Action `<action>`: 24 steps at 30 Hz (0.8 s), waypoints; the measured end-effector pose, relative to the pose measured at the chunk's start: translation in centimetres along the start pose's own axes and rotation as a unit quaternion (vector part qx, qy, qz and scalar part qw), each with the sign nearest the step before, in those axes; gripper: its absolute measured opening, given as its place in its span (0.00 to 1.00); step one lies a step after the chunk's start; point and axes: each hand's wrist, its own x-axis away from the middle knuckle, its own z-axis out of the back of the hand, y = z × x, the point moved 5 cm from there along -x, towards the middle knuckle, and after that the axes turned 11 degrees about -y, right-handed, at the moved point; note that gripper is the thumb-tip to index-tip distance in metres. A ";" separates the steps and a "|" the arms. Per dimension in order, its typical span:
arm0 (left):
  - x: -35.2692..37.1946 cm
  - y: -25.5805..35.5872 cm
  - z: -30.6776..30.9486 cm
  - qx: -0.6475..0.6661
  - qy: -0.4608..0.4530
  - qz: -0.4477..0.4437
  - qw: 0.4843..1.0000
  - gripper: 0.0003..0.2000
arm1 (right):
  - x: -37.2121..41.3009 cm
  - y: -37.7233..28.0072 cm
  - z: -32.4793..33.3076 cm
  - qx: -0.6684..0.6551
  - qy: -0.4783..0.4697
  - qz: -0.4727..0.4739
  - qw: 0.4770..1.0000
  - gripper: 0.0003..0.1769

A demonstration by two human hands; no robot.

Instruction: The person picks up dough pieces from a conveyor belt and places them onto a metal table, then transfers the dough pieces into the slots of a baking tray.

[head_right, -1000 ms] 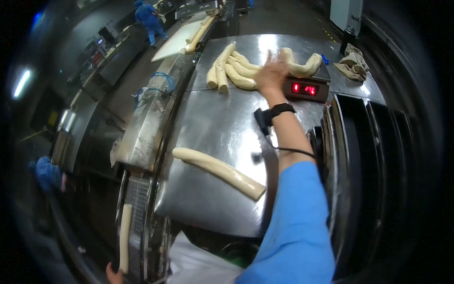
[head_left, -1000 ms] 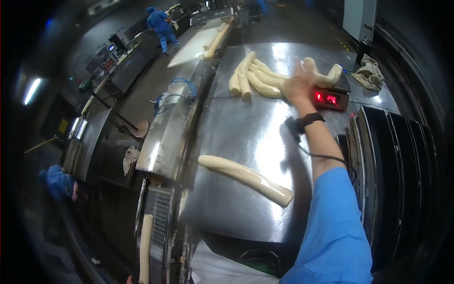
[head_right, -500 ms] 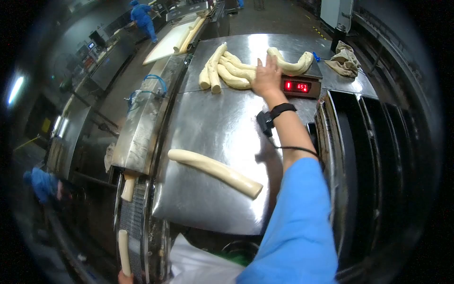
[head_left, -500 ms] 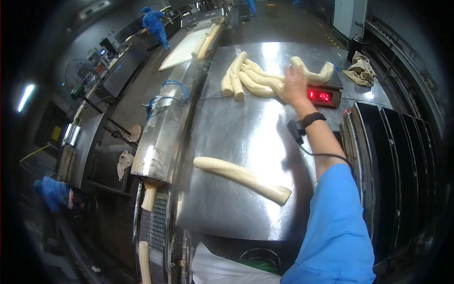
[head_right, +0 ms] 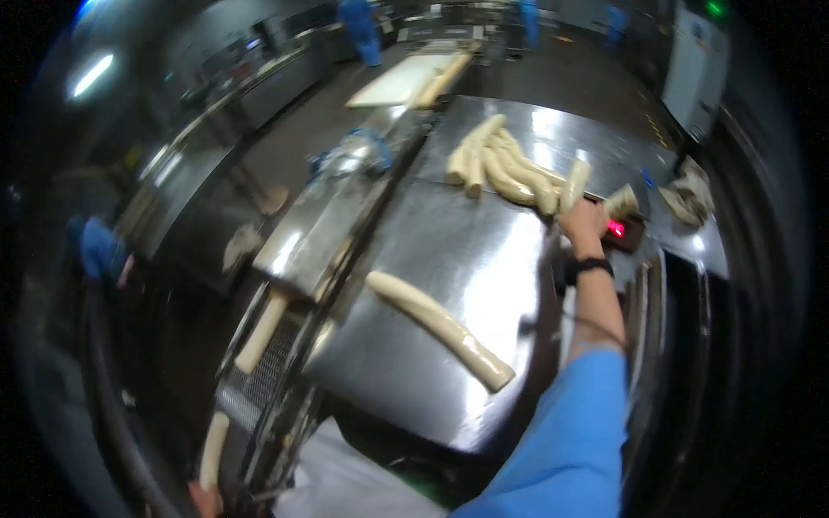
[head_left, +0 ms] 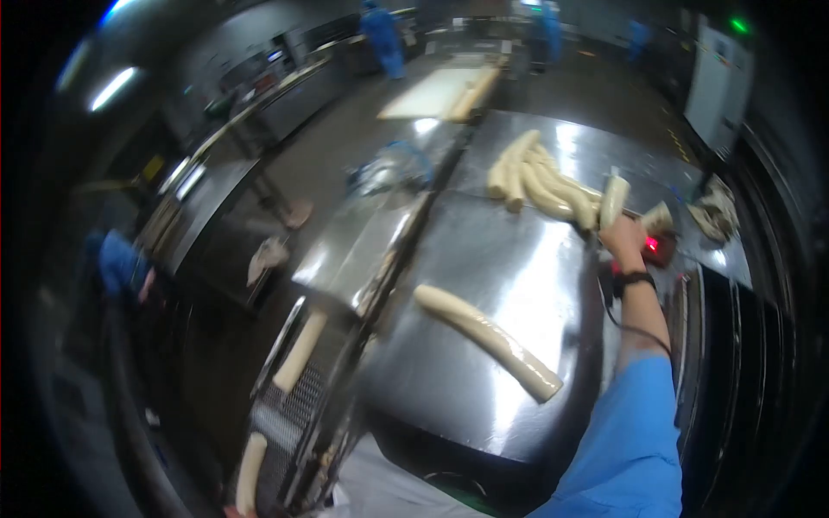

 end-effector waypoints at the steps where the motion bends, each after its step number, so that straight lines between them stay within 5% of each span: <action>1: -1.5 -2.4 -0.6 0.094 0.031 -0.044 0.994 0.25 | 0.6 -1.7 -0.8 -0.015 -0.057 0.005 0.998 0.17; 3: 0.2 -5.3 -1.5 0.277 0.053 -0.051 0.958 0.20 | 3.4 -5.4 -4.4 0.010 -0.083 0.151 0.985 0.19; 4: 5.7 1.3 1.5 0.348 0.006 -0.018 0.937 0.19 | 7.2 -8.0 -5.1 0.043 0.028 0.249 0.967 0.20; 5: 6.2 0.5 1.1 0.387 -0.033 0.032 0.921 0.15 | 8.8 -10.0 -7.6 0.123 -0.177 0.264 0.940 0.20; 6: 9.4 3.9 2.5 0.492 -0.038 0.108 0.863 0.12 | 10.9 -10.8 -9.3 0.041 -0.101 0.345 0.932 0.22; 9: 11.8 3.4 -0.4 0.731 -0.075 0.086 0.673 0.13 | 14.4 -14.1 -8.8 -0.066 -0.187 0.416 0.888 0.28; 13: 16.9 7.2 -0.8 0.835 -0.127 0.093 0.527 0.13 | 18.1 -16.0 -4.3 -0.087 -0.247 0.515 0.816 0.43; 14: 17.3 7.7 -0.6 0.823 -0.129 0.085 0.546 0.14 | 18.3 -15.8 -4.9 -0.043 -0.222 0.554 0.801 0.50; 15: 17.6 7.9 -0.6 0.827 -0.116 0.100 0.540 0.15 | 18.1 -15.3 -5.5 -0.008 -0.249 0.556 0.793 0.62; 17: 17.9 5.9 -0.5 0.835 -0.104 0.115 0.528 0.17 | 17.3 -13.5 -6.3 -0.040 -0.225 0.566 0.792 0.62; 19: 17.5 4.2 -0.4 0.888 -0.123 0.026 0.443 0.21 | 16.6 -9.5 -6.7 -0.024 -0.069 0.478 0.875 0.49; 20: 17.6 3.0 0.5 0.888 -0.126 0.023 0.441 0.21 | 18.2 -9.6 -3.9 -0.023 -0.064 0.476 0.877 0.49; 22: 16.9 1.5 2.6 0.913 -0.078 0.003 0.401 0.23 | 21.8 -9.2 0.9 0.105 -0.221 0.346 0.906 0.54; 24: 15.2 -0.4 5.5 0.911 -0.004 0.017 0.411 0.25 | 22.7 -8.6 -0.1 0.088 -0.197 0.344 0.914 0.54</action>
